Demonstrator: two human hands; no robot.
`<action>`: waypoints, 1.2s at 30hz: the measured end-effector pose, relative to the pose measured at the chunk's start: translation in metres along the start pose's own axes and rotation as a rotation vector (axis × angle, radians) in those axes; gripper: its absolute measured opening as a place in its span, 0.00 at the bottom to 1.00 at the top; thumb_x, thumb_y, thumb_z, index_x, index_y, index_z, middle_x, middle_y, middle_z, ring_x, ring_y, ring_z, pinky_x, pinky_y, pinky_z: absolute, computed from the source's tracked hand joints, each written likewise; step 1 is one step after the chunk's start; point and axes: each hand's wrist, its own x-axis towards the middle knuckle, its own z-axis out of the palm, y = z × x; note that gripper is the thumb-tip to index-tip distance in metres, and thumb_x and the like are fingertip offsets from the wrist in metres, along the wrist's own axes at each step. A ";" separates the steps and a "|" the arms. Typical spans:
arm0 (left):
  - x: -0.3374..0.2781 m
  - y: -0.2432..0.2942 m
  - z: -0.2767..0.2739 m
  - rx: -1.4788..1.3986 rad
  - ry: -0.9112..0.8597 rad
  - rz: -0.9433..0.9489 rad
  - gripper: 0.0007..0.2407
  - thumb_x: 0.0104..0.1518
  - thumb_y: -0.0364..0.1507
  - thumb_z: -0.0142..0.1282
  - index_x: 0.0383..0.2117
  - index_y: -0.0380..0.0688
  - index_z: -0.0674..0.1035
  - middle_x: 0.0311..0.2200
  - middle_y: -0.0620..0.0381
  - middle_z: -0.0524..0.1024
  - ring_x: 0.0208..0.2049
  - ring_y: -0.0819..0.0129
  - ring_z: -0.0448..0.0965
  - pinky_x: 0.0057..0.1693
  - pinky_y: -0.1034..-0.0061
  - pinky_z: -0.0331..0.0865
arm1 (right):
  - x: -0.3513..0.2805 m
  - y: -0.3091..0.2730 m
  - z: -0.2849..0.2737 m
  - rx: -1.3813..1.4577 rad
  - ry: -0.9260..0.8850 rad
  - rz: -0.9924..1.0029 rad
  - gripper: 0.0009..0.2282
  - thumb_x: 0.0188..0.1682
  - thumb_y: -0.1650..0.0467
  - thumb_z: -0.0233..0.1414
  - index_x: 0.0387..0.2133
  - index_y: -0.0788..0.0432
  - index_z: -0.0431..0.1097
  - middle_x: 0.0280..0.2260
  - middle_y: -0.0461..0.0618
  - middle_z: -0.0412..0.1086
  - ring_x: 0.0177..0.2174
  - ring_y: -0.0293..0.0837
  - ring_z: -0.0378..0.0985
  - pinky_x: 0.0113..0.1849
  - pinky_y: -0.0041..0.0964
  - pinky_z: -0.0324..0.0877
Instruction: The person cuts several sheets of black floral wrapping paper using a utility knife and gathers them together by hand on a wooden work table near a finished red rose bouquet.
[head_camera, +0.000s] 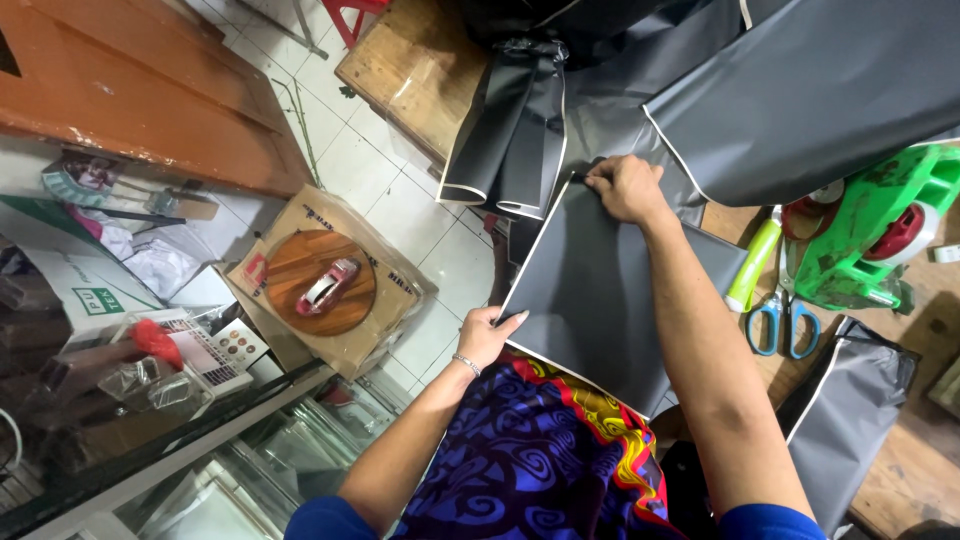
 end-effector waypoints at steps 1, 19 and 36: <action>0.001 0.000 0.000 0.005 0.002 -0.004 0.09 0.52 0.40 0.67 0.26 0.51 0.88 0.18 0.57 0.81 0.24 0.69 0.81 0.34 0.76 0.73 | 0.000 -0.001 0.000 0.000 0.006 -0.004 0.03 0.52 0.67 0.58 0.34 0.47 0.80 0.34 0.45 0.80 0.39 0.53 0.80 0.45 0.52 0.55; -0.014 0.038 -0.018 -0.207 -0.040 -0.056 0.06 0.54 0.34 0.67 0.27 0.46 0.86 0.18 0.58 0.83 0.21 0.79 0.78 0.32 0.86 0.69 | -0.002 0.000 0.001 0.027 0.242 0.015 0.03 0.54 0.68 0.58 0.37 0.50 0.78 0.35 0.47 0.78 0.41 0.52 0.78 0.47 0.51 0.54; -0.028 0.079 -0.017 -0.019 0.147 0.157 0.13 0.52 0.32 0.68 0.37 0.37 0.80 0.33 0.42 0.79 0.40 0.53 0.79 0.49 0.64 0.69 | -0.012 -0.008 0.022 -0.312 0.512 0.050 0.06 0.52 0.59 0.56 0.33 0.42 0.76 0.33 0.41 0.69 0.40 0.45 0.70 0.48 0.51 0.58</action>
